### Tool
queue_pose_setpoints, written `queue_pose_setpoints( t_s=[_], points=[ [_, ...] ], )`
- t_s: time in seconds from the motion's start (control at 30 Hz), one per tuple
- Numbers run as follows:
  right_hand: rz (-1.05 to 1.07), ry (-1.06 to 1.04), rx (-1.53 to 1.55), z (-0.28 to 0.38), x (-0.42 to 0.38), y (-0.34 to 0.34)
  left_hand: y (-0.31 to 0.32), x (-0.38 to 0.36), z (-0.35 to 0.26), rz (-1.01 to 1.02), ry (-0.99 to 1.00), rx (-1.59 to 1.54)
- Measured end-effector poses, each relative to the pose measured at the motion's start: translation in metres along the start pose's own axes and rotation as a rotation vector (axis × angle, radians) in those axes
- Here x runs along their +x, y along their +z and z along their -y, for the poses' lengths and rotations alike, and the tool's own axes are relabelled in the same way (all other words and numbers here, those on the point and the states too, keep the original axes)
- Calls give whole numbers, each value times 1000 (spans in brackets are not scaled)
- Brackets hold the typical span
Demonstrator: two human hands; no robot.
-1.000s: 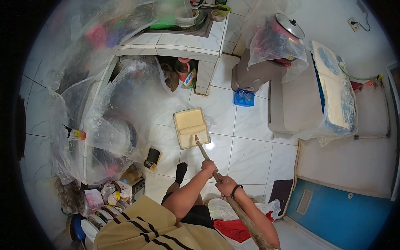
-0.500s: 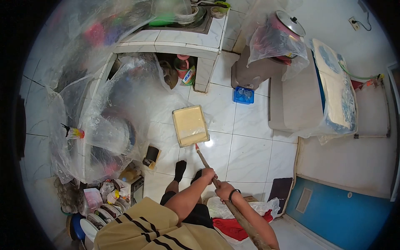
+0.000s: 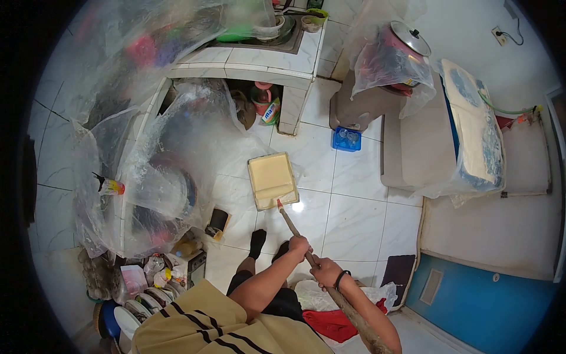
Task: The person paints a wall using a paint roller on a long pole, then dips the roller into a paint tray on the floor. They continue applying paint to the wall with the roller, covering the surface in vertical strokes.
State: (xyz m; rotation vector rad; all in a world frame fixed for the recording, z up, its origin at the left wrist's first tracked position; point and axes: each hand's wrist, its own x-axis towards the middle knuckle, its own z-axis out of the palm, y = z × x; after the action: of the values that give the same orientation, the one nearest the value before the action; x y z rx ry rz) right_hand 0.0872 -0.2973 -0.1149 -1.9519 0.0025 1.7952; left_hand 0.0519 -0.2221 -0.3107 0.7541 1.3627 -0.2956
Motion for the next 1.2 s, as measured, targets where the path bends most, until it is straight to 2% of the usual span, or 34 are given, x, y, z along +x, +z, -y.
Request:
queue_pose_setpoints(
  t_s=[0.1,0.13,0.23,0.27,0.33,0.43,0.57,0.6,0.7,0.83,0.93,1.03,1.13,1.2],
  points=[
    [-11,26,17,-10,6,6,-2,4,14,31,-38,-26],
    [-6,39,20,-14,14,9,-5,16,21,41,-64,81],
    [-14,80,-38,-24,47,16,-13,49,36,83,-111,63],
    [-22,97,-20,-21,53,15,-15,62,38,194,-21,99],
    [-28,144,57,-13,59,10,-12,70,24,144,0,103],
    [-79,48,71,-1,64,5,-4,83,-1,109,58,64],
    [-47,42,166,13,45,1,-7,51,-26,57,53,28],
    [-45,-14,99,8,42,0,-7,26,-36,77,55,36],
    [-113,-74,-48,15,8,-2,2,10,-25,77,38,-147],
    [-155,-99,-375,29,-31,9,2,-23,-15,160,-32,-285],
    [-262,-231,-676,8,-18,25,-5,-21,2,266,-36,-474],
    [-273,-228,-710,13,-18,37,-14,-22,-1,266,-119,-475],
    [-248,-116,-701,23,-13,47,-23,-14,4,274,-145,-526],
    [-305,-181,-749,3,14,54,-30,-3,4,279,-204,-518]
  ],
)
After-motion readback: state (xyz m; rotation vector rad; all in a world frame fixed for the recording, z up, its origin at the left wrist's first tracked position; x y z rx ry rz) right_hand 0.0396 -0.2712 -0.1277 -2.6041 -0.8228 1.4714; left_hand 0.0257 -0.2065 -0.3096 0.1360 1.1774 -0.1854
